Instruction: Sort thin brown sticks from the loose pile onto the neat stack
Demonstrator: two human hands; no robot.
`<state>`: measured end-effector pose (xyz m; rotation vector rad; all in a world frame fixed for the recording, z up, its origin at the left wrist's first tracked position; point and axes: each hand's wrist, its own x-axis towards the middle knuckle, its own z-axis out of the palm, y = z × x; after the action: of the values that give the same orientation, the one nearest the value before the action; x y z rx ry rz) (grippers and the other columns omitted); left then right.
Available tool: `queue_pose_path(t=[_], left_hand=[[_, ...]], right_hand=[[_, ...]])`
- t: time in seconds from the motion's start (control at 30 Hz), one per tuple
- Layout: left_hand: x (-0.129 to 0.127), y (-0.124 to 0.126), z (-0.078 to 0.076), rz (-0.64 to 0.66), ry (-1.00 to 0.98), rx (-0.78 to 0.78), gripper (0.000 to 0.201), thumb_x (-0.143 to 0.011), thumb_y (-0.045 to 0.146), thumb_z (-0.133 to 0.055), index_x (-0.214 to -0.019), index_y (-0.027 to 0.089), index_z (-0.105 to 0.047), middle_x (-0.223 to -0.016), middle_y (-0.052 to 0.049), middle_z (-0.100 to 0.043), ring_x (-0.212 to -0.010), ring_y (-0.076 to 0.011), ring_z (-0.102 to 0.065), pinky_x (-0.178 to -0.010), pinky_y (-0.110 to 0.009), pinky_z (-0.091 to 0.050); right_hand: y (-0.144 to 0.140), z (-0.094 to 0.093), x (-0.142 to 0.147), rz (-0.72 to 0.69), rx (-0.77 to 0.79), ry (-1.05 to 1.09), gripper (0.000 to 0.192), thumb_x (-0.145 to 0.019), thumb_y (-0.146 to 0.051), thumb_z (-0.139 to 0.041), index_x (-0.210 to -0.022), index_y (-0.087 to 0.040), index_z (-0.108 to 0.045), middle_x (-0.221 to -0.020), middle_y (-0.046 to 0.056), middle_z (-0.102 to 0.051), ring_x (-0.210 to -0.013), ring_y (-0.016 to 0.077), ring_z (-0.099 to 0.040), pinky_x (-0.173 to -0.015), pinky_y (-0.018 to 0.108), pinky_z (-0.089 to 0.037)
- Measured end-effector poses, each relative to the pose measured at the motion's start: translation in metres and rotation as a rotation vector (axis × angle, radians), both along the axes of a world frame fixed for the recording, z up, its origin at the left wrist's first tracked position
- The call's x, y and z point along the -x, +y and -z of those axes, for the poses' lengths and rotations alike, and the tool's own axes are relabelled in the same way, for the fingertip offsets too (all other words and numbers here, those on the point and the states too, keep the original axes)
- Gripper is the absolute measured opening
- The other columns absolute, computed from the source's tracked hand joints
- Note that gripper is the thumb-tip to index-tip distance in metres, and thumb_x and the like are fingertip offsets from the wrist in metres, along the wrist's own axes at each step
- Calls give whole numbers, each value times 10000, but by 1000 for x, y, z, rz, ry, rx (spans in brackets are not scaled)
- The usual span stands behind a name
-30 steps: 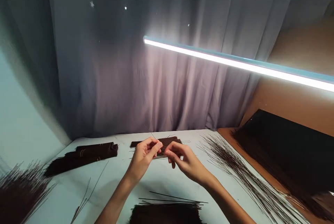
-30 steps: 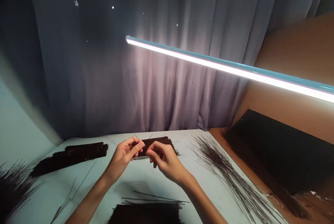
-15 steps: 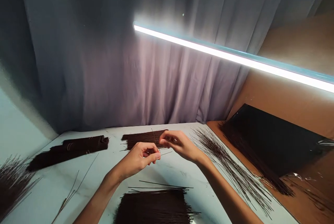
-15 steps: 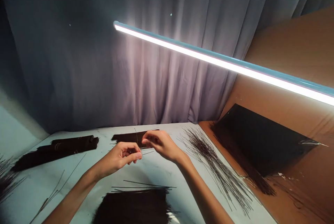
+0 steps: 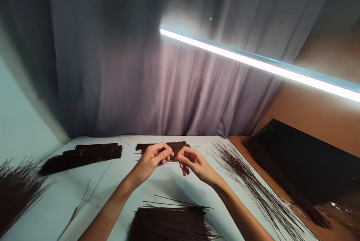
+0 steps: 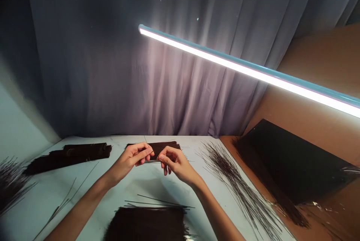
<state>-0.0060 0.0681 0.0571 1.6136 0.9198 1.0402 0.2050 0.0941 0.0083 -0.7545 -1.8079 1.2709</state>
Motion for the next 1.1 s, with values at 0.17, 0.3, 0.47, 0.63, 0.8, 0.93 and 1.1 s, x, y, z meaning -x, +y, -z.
queue_pose_path(t=[0.17,0.3,0.47,0.63,0.8,0.93,1.1], left_hand=[[-3,-4,-3,54,13,22,315,-913,467,-655,-795,176,-673,-718,6,-591,-630,-127,-466,-603,-236,-375],[-6,-10,-6,128,84,13,290,-939,434,-621,-816,182,-695,-745,3,-602,-664,-136,-476,-638,-244,-383],[-14,-12,7,128,285,-66,279,-954,400,-590,-789,205,-703,-772,-7,-653,-702,-166,-527,-662,-264,-395],[-22,-2,26,-186,212,-125,334,-923,462,-613,-705,210,-592,-658,19,-565,-643,-171,-491,-631,-275,-365],[-17,2,22,-221,89,-90,343,-940,505,-572,-791,198,-606,-727,12,-580,-674,-161,-517,-671,-266,-415],[-17,1,18,-187,28,-39,357,-918,503,-612,-778,176,-652,-701,12,-590,-622,-134,-476,-634,-248,-404],[-23,3,20,-195,-39,-10,362,-869,526,-681,-799,171,-673,-707,16,-585,-613,-121,-463,-590,-233,-365]], right_hand=[[1,-4,-8,-14,-16,-38,432,-948,-605,-611,-927,-173,-608,-727,-17,-608,-598,111,-580,-537,224,-435],[4,-12,-15,-41,-40,-122,437,-962,-616,-570,-923,-183,-606,-731,-13,-605,-612,125,-566,-521,229,-448],[0,-36,-29,36,-191,-273,363,-972,-546,-595,-862,-202,-628,-767,-5,-587,-695,142,-506,-592,237,-407],[-20,-51,-25,179,-352,-372,249,-1023,-419,-544,-883,-225,-613,-804,6,-591,-684,146,-440,-643,267,-330],[-18,-32,-11,55,-213,-352,332,-1026,-517,-506,-908,-214,-575,-675,-26,-567,-583,130,-511,-565,237,-382],[-6,-23,-14,31,-152,-324,449,-1014,-617,-450,-891,-198,-555,-699,-27,-543,-589,130,-550,-536,228,-431],[-10,-34,-21,33,-161,-374,405,-1019,-563,-494,-915,-188,-608,-765,3,-633,-679,147,-602,-630,249,-472]])
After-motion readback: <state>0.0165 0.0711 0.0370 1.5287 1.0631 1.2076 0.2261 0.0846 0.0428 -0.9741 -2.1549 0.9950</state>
